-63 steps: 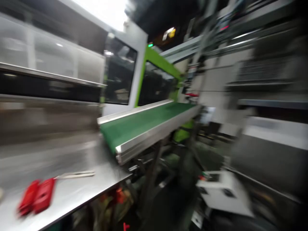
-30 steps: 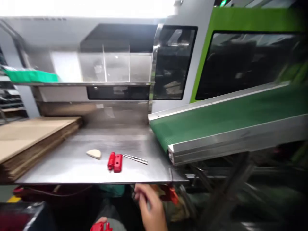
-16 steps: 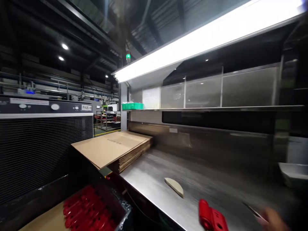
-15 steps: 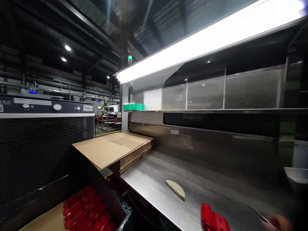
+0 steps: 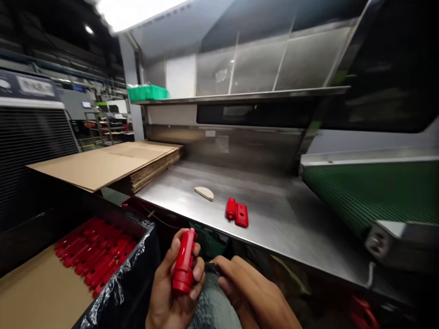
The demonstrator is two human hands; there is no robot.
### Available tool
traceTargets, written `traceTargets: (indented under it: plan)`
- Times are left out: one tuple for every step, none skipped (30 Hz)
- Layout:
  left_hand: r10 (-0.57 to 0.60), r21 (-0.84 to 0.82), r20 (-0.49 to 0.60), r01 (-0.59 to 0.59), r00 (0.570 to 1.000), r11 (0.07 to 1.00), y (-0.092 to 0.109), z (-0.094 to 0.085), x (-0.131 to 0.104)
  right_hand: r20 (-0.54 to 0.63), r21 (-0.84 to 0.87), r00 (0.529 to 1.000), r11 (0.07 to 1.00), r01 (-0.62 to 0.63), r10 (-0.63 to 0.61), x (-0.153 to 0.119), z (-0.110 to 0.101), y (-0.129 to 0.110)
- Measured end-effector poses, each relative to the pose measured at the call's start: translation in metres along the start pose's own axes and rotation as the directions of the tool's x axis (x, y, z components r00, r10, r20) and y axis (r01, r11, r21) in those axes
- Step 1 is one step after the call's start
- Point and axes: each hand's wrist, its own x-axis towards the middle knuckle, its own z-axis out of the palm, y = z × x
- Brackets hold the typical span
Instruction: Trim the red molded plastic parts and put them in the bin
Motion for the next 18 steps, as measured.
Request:
traceTargets:
  plan:
    - [-0.010,0.011,-0.007,0.010,1.000,1.000,0.000,0.003,-0.003,0.038,-0.015,0.999,0.999,-0.029,0.029,0.000,-0.003,-0.005]
    - [-0.020,0.025,-0.012,0.020,1.000,0.999,0.001,0.005,-0.007,0.078,-0.034,0.996,0.999,-0.036,0.038,-0.001,-0.005,-0.008]
    - [-0.029,0.041,-0.017,0.030,0.999,0.999,0.001,0.006,-0.010,0.107,-0.059,0.993,0.997,-0.042,0.048,-0.002,-0.006,-0.011]
    - [-0.041,0.057,-0.019,0.042,0.999,0.997,0.002,0.006,-0.013,0.111,-0.083,0.993,0.996,-0.034,0.043,-0.003,-0.006,-0.014]
    - [-0.045,0.074,-0.015,0.046,0.999,0.996,0.001,0.006,-0.015,0.101,-0.103,0.994,0.994,-0.027,0.038,-0.004,-0.005,-0.017]
    - [-0.048,0.093,-0.012,0.048,0.999,0.994,0.000,0.005,-0.016,0.080,-0.113,0.996,0.993,-0.024,0.033,-0.005,-0.004,-0.019]
    - [-0.045,0.112,-0.010,0.046,0.999,0.993,-0.001,0.005,-0.017,0.060,-0.111,0.998,0.993,-0.026,0.033,-0.005,-0.003,-0.021]
    - [-0.039,0.128,-0.015,0.040,0.999,0.991,-0.002,0.005,-0.018,0.036,-0.108,0.999,0.994,-0.024,0.028,-0.004,-0.002,-0.023]
    - [-0.031,0.141,-0.032,0.036,0.999,0.989,-0.003,0.006,-0.018,0.015,-0.109,1.000,0.994,-0.012,0.013,-0.004,-0.001,-0.024]
    - [-0.032,0.151,-0.057,0.040,0.998,0.988,-0.004,0.008,-0.018,0.002,-0.112,1.000,0.994,0.012,-0.011,-0.003,0.001,-0.025]
    - [-0.040,0.155,-0.086,0.053,0.996,0.987,-0.005,0.010,-0.018,-0.003,-0.121,0.999,0.992,0.032,-0.032,-0.002,0.002,-0.025]
    - [-0.053,0.152,-0.108,0.069,0.993,0.986,-0.005,0.012,-0.018,-0.011,-0.137,0.999,0.990,0.043,-0.045,-0.001,0.003,-0.024]
    - [-0.066,0.146,-0.118,0.083,0.991,0.986,-0.006,0.014,-0.018,-0.023,-0.154,0.999,0.987,0.045,-0.049,0.000,0.004,-0.024]
    - [-0.076,0.139,-0.120,0.092,0.990,0.986,-0.006,0.015,-0.019,-0.034,-0.174,0.998,0.984,0.046,-0.053,0.000,0.004,-0.023]
    - [-0.070,0.133,-0.111,0.085,0.991,0.987,-0.007,0.016,-0.019,-0.045,-0.197,0.997,0.979,0.045,-0.055,0.001,0.005,-0.023]
    - [-0.050,0.137,-0.098,0.063,0.994,0.989,-0.007,0.016,-0.020,-0.053,-0.223,0.997,0.974,0.047,-0.060,0.001,0.006,-0.023]
    - [-0.021,0.150,-0.080,0.033,0.997,0.988,-0.008,0.016,-0.020,-0.066,-0.251,0.995,0.966,0.053,-0.072,0.001,0.006,-0.023]
    - [0.004,0.176,-0.060,0.007,0.998,0.984,-0.008,0.016,-0.021,-0.072,-0.271,0.993,0.960,0.069,-0.092,0.001,0.007,-0.022]
